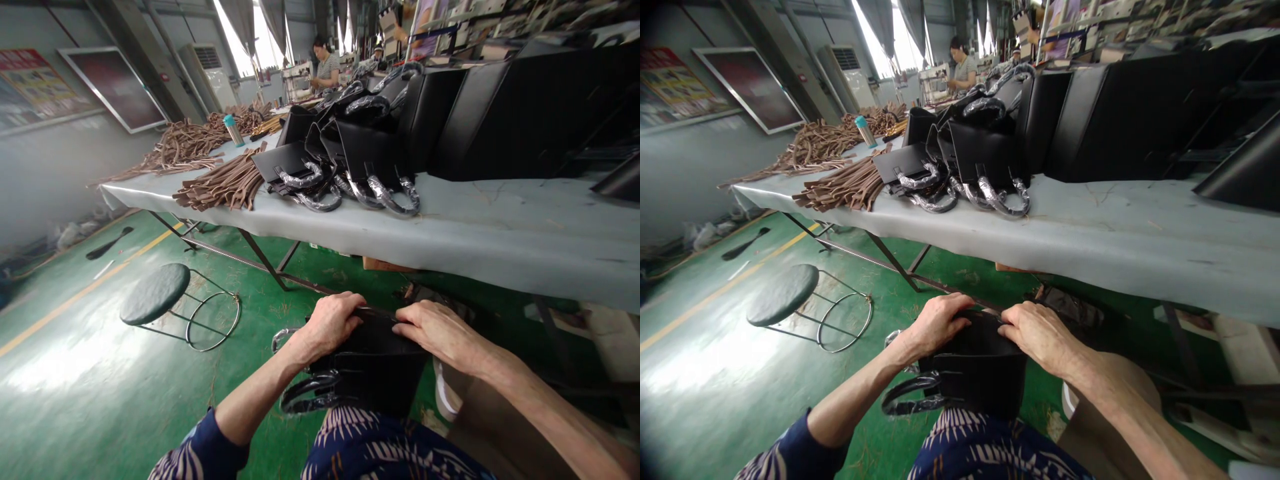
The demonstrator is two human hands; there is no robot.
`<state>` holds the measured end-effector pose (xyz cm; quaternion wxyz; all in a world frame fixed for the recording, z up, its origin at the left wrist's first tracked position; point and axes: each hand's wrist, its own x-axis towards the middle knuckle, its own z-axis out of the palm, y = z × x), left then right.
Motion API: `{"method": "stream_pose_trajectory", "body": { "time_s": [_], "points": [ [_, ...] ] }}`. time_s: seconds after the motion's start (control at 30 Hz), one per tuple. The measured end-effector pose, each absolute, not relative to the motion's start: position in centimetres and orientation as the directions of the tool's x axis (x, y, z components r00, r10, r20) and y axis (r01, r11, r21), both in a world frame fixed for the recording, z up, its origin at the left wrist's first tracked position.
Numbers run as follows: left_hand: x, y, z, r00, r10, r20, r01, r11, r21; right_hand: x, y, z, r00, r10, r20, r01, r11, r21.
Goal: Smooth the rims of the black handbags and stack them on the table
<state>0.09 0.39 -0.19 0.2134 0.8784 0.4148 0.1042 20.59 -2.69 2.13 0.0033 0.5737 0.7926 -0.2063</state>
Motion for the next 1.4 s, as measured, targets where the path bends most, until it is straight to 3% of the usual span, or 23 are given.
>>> {"method": "stream_pose_trajectory", "body": {
  "time_s": [0.13, 0.4, 0.77, 1.0, 1.23, 1.4],
  "points": [
    [1.3, 1.1, 0.2, 0.747, 0.661, -0.070, 0.616, -0.649, 0.447, 20.7, -2.4, 2.5, -0.361, 0.897, -0.255, 0.895, 0.256, -0.366],
    [2.3, 2.5, 0.5, 0.796, 0.588, -0.143, 0.547, -0.598, 0.586, 21.8, -2.2, 2.0, -0.425, 0.872, -0.242, 0.844, 0.285, -0.453],
    [2.9, 1.9, -0.1, 0.767, 0.634, -0.101, 0.594, -0.641, 0.485, 22.2, -2.1, 1.6, -0.436, 0.870, -0.231, 0.832, 0.291, -0.472],
    [3.4, 1.5, 0.1, 0.691, 0.708, -0.148, 0.685, -0.576, 0.446, 21.9, -2.4, 1.7, -0.408, 0.883, -0.234, 0.863, 0.288, -0.416],
    [4.0, 0.3, 0.7, 0.607, 0.783, -0.135, 0.768, -0.534, 0.354, 20.0, -2.5, 2.3, -0.318, 0.926, -0.203, 0.941, 0.284, -0.182],
    [4.1, -0.1, 0.8, 0.598, 0.789, -0.142, 0.775, -0.524, 0.354, 18.6, -2.4, 2.4, -0.355, 0.909, -0.219, 0.934, 0.335, -0.121]
  ]
}}
